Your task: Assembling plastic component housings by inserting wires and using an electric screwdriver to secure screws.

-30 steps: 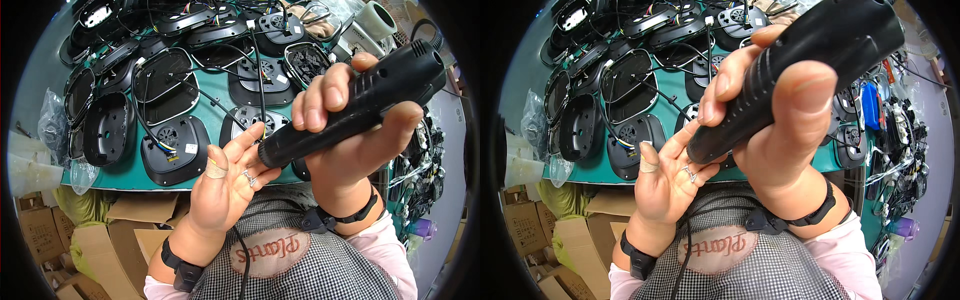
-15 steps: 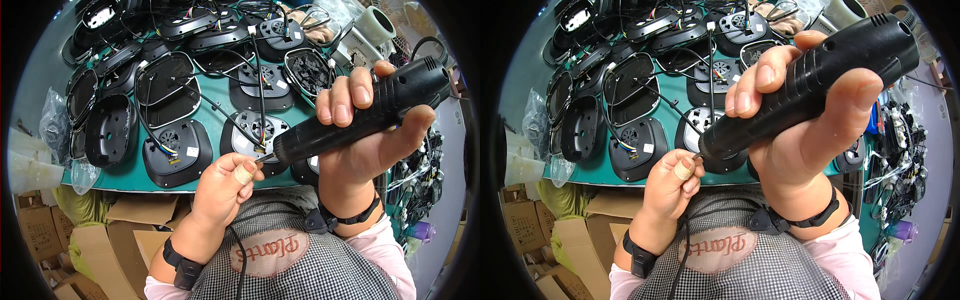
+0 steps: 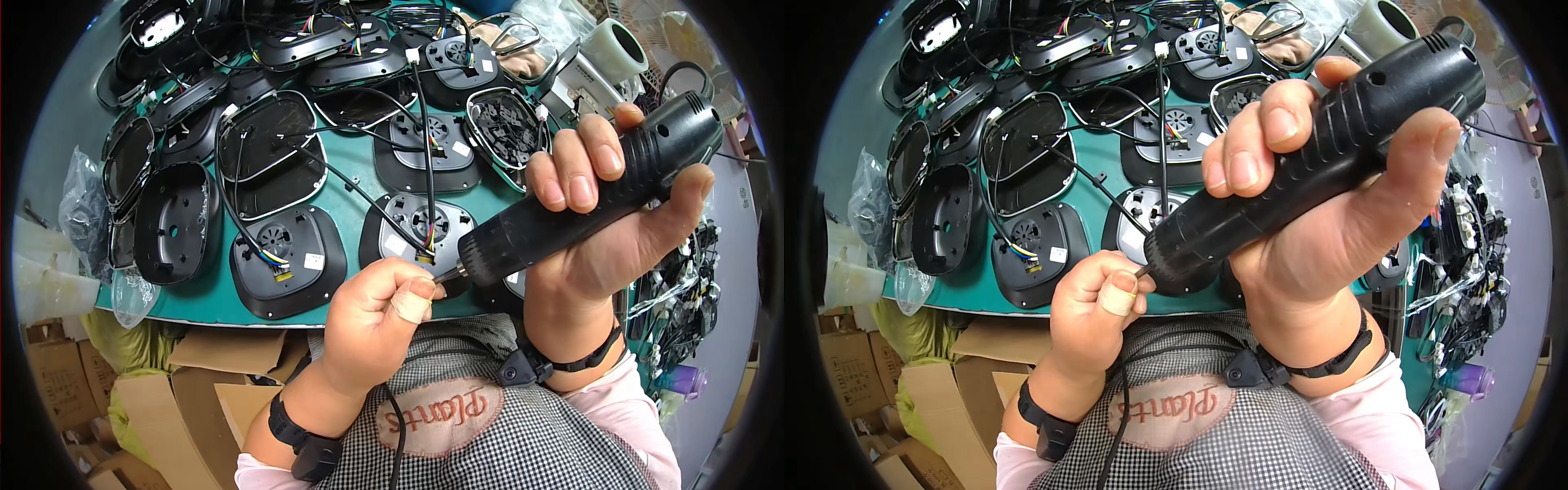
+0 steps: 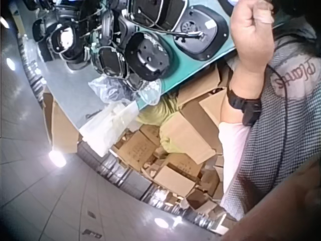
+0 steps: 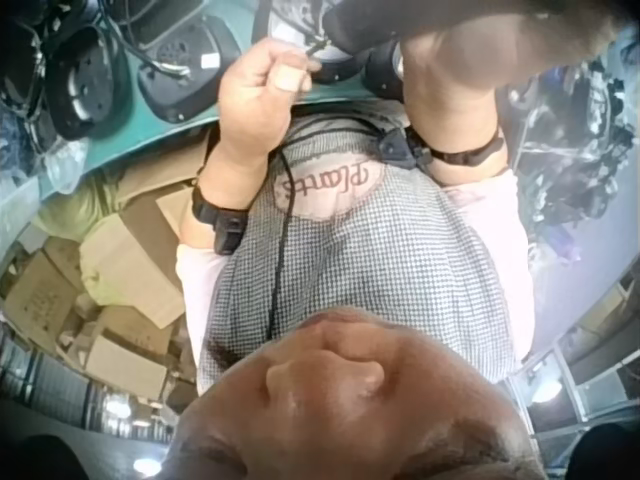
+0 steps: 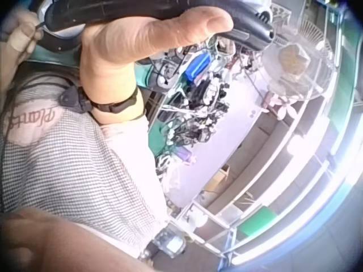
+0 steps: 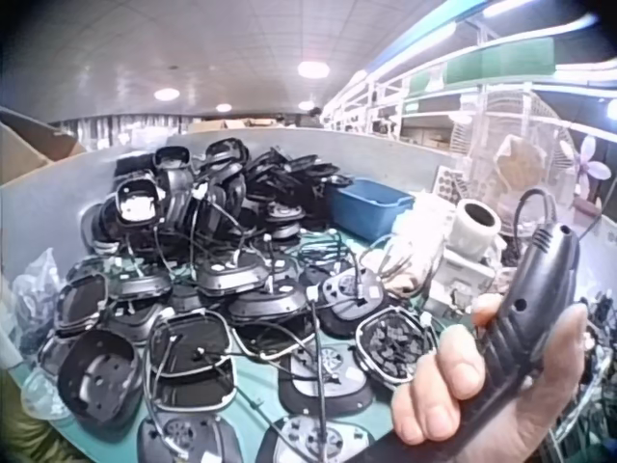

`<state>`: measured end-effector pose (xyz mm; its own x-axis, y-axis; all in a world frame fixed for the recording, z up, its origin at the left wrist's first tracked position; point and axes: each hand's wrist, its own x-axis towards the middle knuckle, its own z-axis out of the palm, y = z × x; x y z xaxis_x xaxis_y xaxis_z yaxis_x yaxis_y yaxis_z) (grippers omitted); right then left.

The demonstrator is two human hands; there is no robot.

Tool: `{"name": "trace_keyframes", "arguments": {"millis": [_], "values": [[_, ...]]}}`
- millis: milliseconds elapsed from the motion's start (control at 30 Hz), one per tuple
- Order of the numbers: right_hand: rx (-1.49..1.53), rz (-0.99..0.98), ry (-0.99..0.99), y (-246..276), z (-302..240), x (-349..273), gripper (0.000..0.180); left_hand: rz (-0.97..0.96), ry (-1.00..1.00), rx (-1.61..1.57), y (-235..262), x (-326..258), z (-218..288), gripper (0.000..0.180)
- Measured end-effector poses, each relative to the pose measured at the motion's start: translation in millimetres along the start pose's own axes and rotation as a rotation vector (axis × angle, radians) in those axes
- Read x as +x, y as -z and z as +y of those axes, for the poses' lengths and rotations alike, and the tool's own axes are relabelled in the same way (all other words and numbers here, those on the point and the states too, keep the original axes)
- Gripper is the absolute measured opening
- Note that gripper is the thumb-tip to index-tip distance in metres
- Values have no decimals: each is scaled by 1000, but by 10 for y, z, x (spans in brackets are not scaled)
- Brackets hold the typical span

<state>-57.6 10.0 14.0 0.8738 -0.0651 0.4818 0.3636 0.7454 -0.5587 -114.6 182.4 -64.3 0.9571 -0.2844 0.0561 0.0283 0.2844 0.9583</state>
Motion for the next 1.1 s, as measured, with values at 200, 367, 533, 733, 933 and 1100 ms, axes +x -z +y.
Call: {"name": "trace_keyframes", "arguments": {"millis": [200, 367, 533, 733, 933, 1100], "values": [[-145, -111, 32, 38, 171, 230, 66, 135, 169, 252, 114, 69, 12, 26], [-236, -134, 8, 26, 594, 377, 57, 24, -346, 1134, 183, 60, -181, 43], [-416, -188, 86, 204, 849, 416, 52, -38, -259, 1182, 201, 58, -199, 46], [-607, -205, 46, 282, 957, 407, 52, -87, -217, 1161, 236, 82, -220, 51], [-452, -283, 21, 213, 1015, 393, 55, -169, -174, 1141, 250, 111, -206, 64], [-575, -305, -12, 320, 1033, 426, 56, -195, -164, 1140, 236, 119, -210, 70]]}}
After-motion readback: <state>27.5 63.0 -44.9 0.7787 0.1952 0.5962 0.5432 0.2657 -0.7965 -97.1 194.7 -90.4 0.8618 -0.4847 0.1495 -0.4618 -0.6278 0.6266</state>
